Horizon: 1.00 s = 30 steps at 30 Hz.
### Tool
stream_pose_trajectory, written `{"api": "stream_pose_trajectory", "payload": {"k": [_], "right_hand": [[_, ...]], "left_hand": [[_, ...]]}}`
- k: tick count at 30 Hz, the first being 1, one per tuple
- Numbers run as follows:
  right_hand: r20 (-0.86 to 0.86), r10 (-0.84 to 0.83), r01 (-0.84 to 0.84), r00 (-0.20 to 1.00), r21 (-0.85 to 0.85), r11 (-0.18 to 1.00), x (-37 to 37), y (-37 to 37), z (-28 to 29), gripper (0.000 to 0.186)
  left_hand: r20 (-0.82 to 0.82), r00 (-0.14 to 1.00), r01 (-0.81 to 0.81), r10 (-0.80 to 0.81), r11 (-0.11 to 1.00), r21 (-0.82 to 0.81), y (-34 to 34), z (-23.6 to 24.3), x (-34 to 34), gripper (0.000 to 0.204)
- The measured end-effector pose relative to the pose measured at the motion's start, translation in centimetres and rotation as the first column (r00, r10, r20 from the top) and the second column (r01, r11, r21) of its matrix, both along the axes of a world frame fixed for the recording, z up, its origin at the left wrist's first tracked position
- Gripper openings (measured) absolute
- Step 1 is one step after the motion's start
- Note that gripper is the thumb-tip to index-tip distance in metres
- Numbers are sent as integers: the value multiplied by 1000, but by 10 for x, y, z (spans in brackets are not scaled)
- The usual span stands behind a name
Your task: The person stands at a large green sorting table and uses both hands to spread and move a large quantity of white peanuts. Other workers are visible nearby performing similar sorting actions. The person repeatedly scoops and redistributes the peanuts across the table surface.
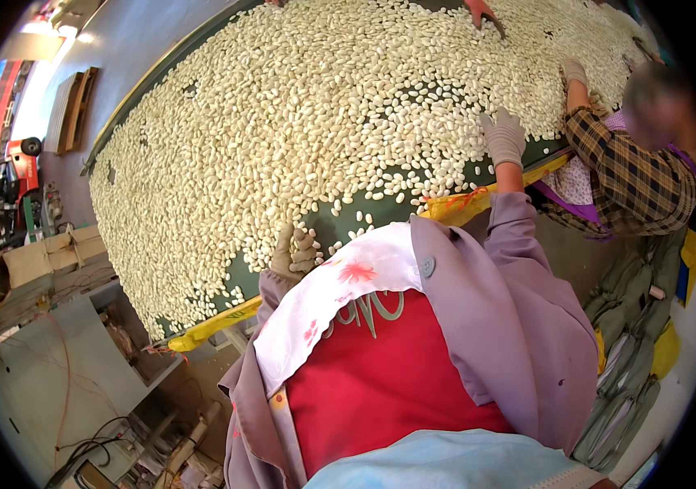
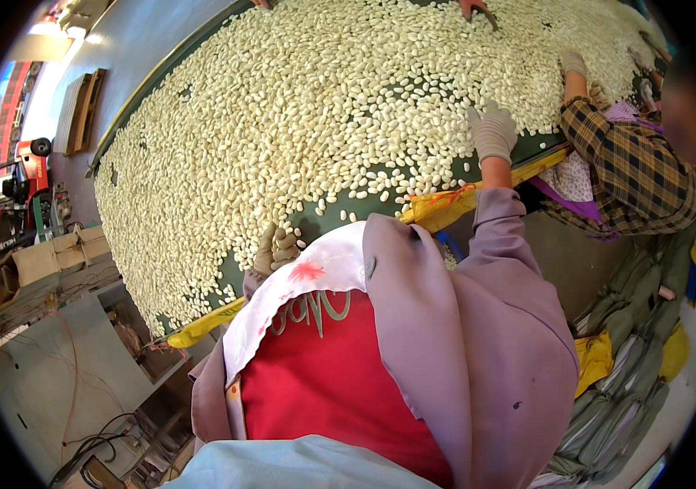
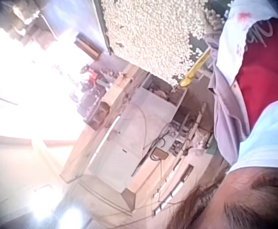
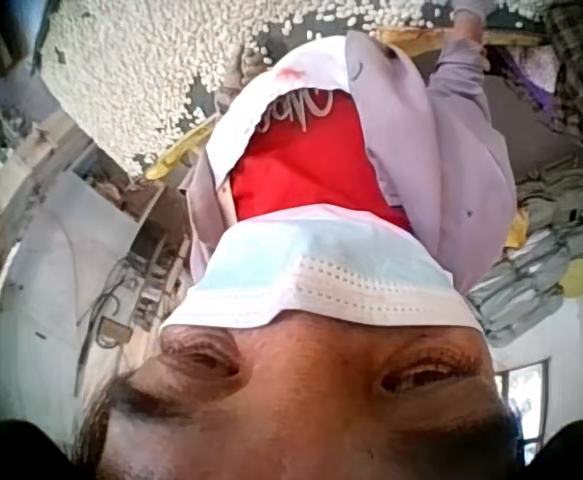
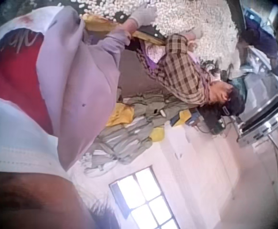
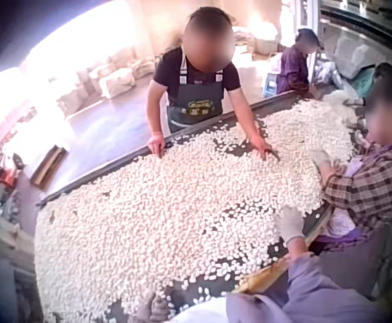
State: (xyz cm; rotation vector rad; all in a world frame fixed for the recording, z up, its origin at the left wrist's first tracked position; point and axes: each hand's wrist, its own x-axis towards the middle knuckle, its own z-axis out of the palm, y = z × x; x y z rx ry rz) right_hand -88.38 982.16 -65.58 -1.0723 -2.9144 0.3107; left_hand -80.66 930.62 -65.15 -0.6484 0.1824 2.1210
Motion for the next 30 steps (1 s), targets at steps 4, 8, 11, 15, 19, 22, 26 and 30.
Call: {"api": "stream_pose_trajectory", "payload": {"k": [4,8,11,15,19,22,26,30], "right_hand": [[93,122,-111,988,-119,987,-3,-7,-33,51],[-116,510,-521,852,-267,810,-23,-90,-54,44],[-261,545,-576,797,-600,555,-40,-140,-8,34],[-239,402,-457,884,-624,634,-83,-136,-12,25],[-41,542,-471,839,-553,687,-133,-143,-21,25],[165,601,-459,782,-502,734,-149,-161,-6,28],[251,571,-402,782,-496,769,-171,-164,-44,30],[248,711,-595,658,-407,693,-149,-165,22,33]], "left_hand": [[-56,998,24,-22,999,36,12,-4,-2,40],[-89,995,48,-37,992,119,19,-14,-2,40],[-70,998,14,-5,993,120,20,-13,3,40],[29,999,-28,27,999,45,37,-4,0,37],[-77,997,-6,15,992,126,43,-11,-2,41],[-73,996,-32,44,988,150,49,-13,1,40],[-54,997,-44,51,990,134,61,-14,-3,39],[-37,997,-60,64,991,120,72,-12,-4,39]]}}
